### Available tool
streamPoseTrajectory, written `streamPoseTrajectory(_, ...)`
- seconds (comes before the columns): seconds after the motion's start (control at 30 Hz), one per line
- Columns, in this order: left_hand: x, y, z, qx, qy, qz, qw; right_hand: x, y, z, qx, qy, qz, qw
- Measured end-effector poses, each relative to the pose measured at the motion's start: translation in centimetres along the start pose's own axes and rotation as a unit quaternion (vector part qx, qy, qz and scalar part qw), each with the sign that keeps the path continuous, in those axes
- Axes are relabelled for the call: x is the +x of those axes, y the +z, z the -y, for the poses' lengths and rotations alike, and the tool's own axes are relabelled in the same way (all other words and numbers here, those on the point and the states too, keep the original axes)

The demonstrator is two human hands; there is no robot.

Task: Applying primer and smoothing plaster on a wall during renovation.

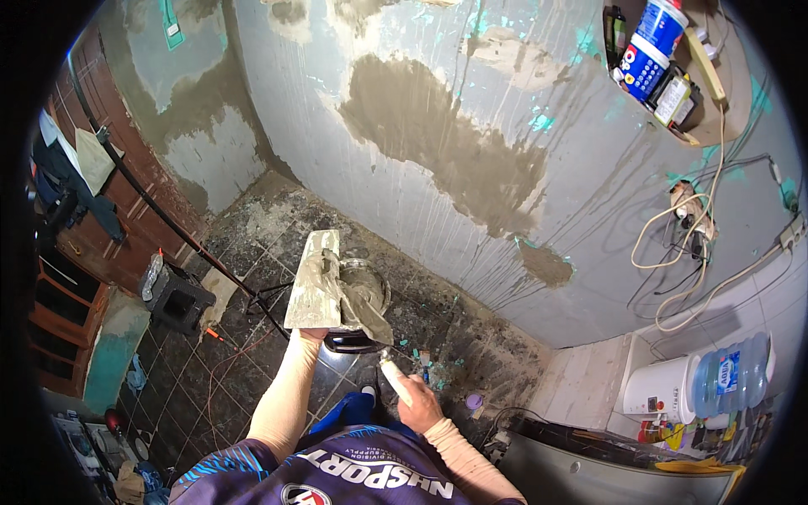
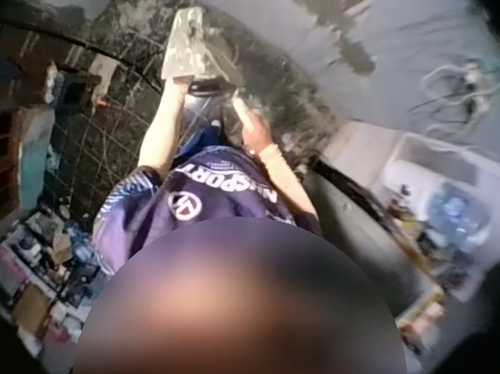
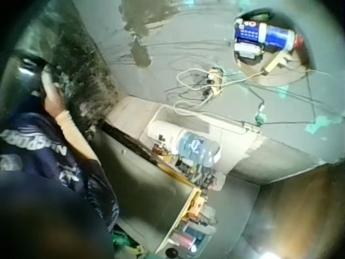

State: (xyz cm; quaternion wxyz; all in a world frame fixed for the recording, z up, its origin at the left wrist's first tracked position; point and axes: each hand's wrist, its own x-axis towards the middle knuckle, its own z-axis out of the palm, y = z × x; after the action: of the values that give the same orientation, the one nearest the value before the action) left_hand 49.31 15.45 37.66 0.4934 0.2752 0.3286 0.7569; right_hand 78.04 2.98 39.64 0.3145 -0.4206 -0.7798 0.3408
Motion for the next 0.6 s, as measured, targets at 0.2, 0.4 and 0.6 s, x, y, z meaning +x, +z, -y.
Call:
streamPoseTrajectory(0.2,0.8,-0.1,-1.7,-0.087,-0.078,-0.025,0.993,4.9,-1.4,1.0,0.033,0.043,-0.029,0.998)
streamPoseTrajectory(0.4,0.5,-0.2,-2.9,-0.008,-0.062,0.002,0.998,12.2,2.3,0.2,0.054,-0.023,-0.049,0.997)
streamPoseTrajectory(0.6,0.6,1.3,-4.6,-0.299,-0.204,-0.069,0.93,12.3,4.6,-3.0,-0.014,-0.042,0.013,0.999)
